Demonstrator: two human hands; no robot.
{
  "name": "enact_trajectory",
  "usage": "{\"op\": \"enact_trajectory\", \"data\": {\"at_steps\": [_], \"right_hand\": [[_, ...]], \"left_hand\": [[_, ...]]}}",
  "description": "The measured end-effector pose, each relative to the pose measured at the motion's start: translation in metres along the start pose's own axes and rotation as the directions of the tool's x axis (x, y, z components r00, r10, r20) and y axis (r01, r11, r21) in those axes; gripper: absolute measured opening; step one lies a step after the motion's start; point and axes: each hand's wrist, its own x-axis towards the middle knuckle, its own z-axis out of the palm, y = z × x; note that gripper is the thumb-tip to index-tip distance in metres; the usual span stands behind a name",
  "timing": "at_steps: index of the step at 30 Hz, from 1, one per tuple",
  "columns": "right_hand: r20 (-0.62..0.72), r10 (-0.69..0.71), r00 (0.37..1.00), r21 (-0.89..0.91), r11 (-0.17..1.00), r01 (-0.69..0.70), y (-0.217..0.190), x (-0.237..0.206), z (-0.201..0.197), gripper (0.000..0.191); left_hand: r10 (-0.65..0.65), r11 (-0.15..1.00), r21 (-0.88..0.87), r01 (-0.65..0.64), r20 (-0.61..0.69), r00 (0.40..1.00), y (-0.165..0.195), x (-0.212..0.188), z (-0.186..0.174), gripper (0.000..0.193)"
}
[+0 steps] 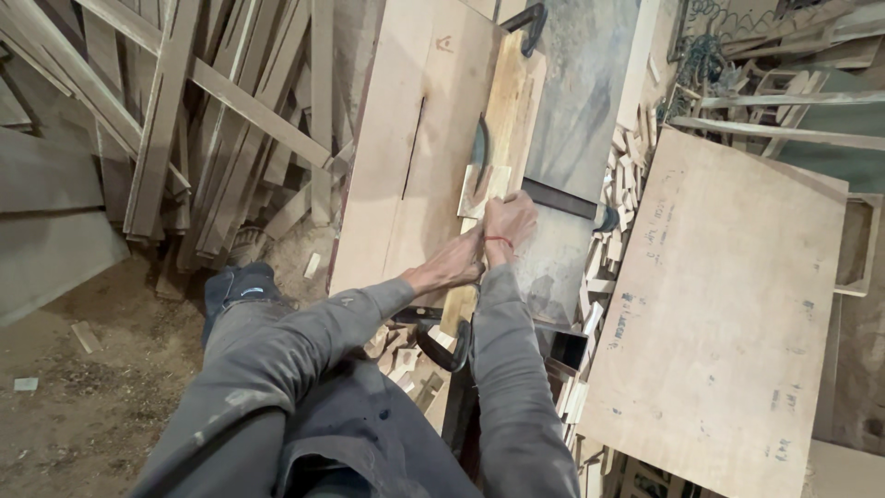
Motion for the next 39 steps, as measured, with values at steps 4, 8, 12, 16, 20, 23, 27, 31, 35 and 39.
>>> {"op": "enact_trajectory", "data": {"at_steps": [4,8,12,16,20,23,27,31,35,39], "right_hand": [[-0.009,-0.032,0.999,0.003,0.999,0.032,-0.004,0.001,-0.001,0.015],[0.007,-0.001,1.000,-0.041,0.999,0.002,-0.010,0.004,-0.002,0.015],[-0.015,-0.015,1.000,-0.057,0.998,0.014,-0.015,0.005,-0.002,0.012],[-0.021,-0.001,1.000,-0.043,0.999,0.000,-0.018,0.007,-0.001,0.012],[-0.007,0.008,1.000,-0.050,0.999,-0.008,-0.026,0.010,-0.007,0.015],[-0.005,0.020,1.000,-0.038,0.999,-0.020,-0.034,0.012,-0.010,0.016],[-0.028,-0.004,1.000,-0.029,1.000,0.003,-0.038,0.021,-0.005,0.017],[0.051,-0.067,0.996,-0.122,0.990,0.073,-0.042,0.049,0.007,0.020],[0.048,-0.151,0.987,-0.030,0.988,0.153,-0.044,0.082,-0.007,0.024],[-0.056,-0.248,0.967,0.054,0.966,0.251,-0.019,0.052,-0.071,0.025]], "left_hand": [[0.013,0.999,-0.050,-0.013,-0.002,1.000,-0.004,0.005,-0.001,0.085],[0.207,0.969,-0.124,-0.215,-0.076,0.975,-0.005,0.003,-0.003,0.073],[-0.023,1.000,0.002,0.023,0.066,0.998,0.005,-0.020,-0.003,0.039],[-0.027,0.997,0.081,0.010,0.209,0.978,0.010,-0.050,-0.019,0.040],[0.134,0.980,0.124,-0.158,0.178,0.975,0.014,-0.063,-0.035,0.042],[0.027,0.989,0.140,-0.052,0.175,0.984,0.020,-0.073,-0.048,0.040],[-0.109,0.989,0.122,0.084,0.211,0.971,0.029,-0.084,-0.065,0.044],[-0.022,0.996,0.085,0.008,0.158,0.987,0.034,-0.094,-0.085,0.047],[-0.100,0.989,0.122,0.086,0.120,0.988,0.039,-0.110,-0.113,0.043],[-0.146,0.989,0.015,0.146,0.076,0.986,0.058,-0.121,-0.145,0.048]]}}
